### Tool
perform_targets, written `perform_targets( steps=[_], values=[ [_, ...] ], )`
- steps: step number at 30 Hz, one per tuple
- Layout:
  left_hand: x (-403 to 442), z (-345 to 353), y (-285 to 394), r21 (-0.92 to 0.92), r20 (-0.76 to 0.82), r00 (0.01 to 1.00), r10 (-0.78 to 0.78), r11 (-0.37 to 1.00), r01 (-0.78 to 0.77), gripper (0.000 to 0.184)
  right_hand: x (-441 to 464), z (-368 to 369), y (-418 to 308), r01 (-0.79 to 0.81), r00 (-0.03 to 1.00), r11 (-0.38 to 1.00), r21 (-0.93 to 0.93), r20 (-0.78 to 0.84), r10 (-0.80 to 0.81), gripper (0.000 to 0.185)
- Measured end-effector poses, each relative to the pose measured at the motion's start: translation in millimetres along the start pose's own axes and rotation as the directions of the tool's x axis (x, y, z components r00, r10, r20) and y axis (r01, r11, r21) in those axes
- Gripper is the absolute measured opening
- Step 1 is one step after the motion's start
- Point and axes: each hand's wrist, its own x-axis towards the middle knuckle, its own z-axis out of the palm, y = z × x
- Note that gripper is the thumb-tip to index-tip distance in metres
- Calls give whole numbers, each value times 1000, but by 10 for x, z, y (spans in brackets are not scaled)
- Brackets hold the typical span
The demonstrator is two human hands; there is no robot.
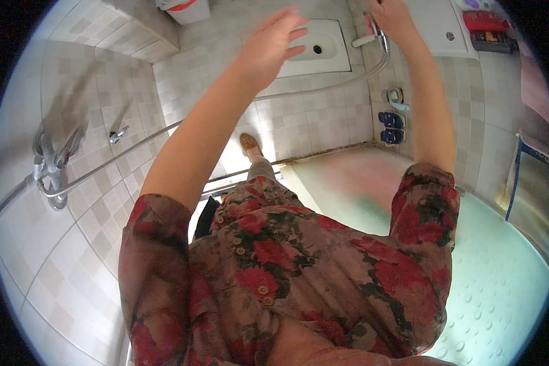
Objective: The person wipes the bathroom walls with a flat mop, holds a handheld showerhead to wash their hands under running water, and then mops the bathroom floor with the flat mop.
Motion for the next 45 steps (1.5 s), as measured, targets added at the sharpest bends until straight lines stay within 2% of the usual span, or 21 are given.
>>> perform_targets(
  steps=[4,6,8,9,11,15,18,20,21,22,23,25,26,28,30,31,33,35,40,44,45],
  values=[
    [184,398,177,-105,-14,996,-89,991,87,47,-175,55,-95,104,994,988,-112,41,-100,42],
    [194,561,322,-57,185,980,-70,995,82,66,-211,34,-25,147,989,978,-148,31,-144,42],
    [324,609,267,-104,263,962,-76,989,107,64,-245,27,33,264,957,927,-266,-44,-285,41],
    [375,632,240,-149,327,942,-73,981,127,63,-270,-11,43,254,960,930,-266,-51,-276,41],
    [301,745,314,-114,313,945,-97,984,138,63,-372,-126,-107,-51,999,993,-107,-7,51,41],
    [384,734,127,-113,258,956,-141,978,175,65,-310,-360,262,-46,999,997,-57,-21,44,41],
    [106,702,339,-33,206,964,-169,983,179,66,-122,-552,774,-160,974,987,-25,-167,154,41],
    [265,427,112,-99,201,971,-128,984,150,66,52,-671,1356,82,919,930,-357,-333,-209,42],
    [323,266,-11,-166,197,977,-85,979,119,66,-16,-691,1329,86,920,931,-355,-330,-211,42],
    [317,108,-73,-167,192,978,-84,979,117,66,-138,-722,1247,-131,951,973,-191,-301,69,40],
    [283,-29,-94,-109,220,974,-48,991,74,66,-213,-750,1205,-355,913,934,-37,-226,338,37],
    [153,-139,-40,-54,253,967,-12,998,27,66,-288,-750,1548,-311,925,949,-44,-241,292,47],
    [-39,-103,104,-94,186,982,-34,994,52,66,-362,-717,1724,-270,934,962,-51,-258,248,57],
    [-215,-155,173,-140,123,991,-55,987,72,67,-541,-625,1889,-272,920,962,-2,-293,260,59],
    [-352,-340,96,-162,0,1000,5,987,-5,58,-710,-515,2036,-264,908,963,48,-323,266,61],
    [-462,-451,70,-165,-2,1000,11,986,-11,58,-805,-458,2110,-317,874,948,34,-377,306,61],
    [-725,-649,32,30,23,994,103,994,-104,54,-1009,-379,2339,-360,838,933,24,-432,335,60],
    [-1060,-774,48,3,3,996,93,996,-93,53,-1209,-331,2626,-442,808,897,16,-427,406,61],
    [-2098,-1024,209,-108,-68,993,95,989,-102,53,-1825,-29,2660,-510,646,824,247,-522,557,64],
    [-2907,-1074,275,-72,-148,978,148,984,-160,54,-2108,372,2481,-469,666,803,367,-451,595,61],
    [-3086,-1074,276,-93,-175,974,147,982,-165,54,-2018,614,2762,-402,736,912,76,-565,372,58]
  ],
)
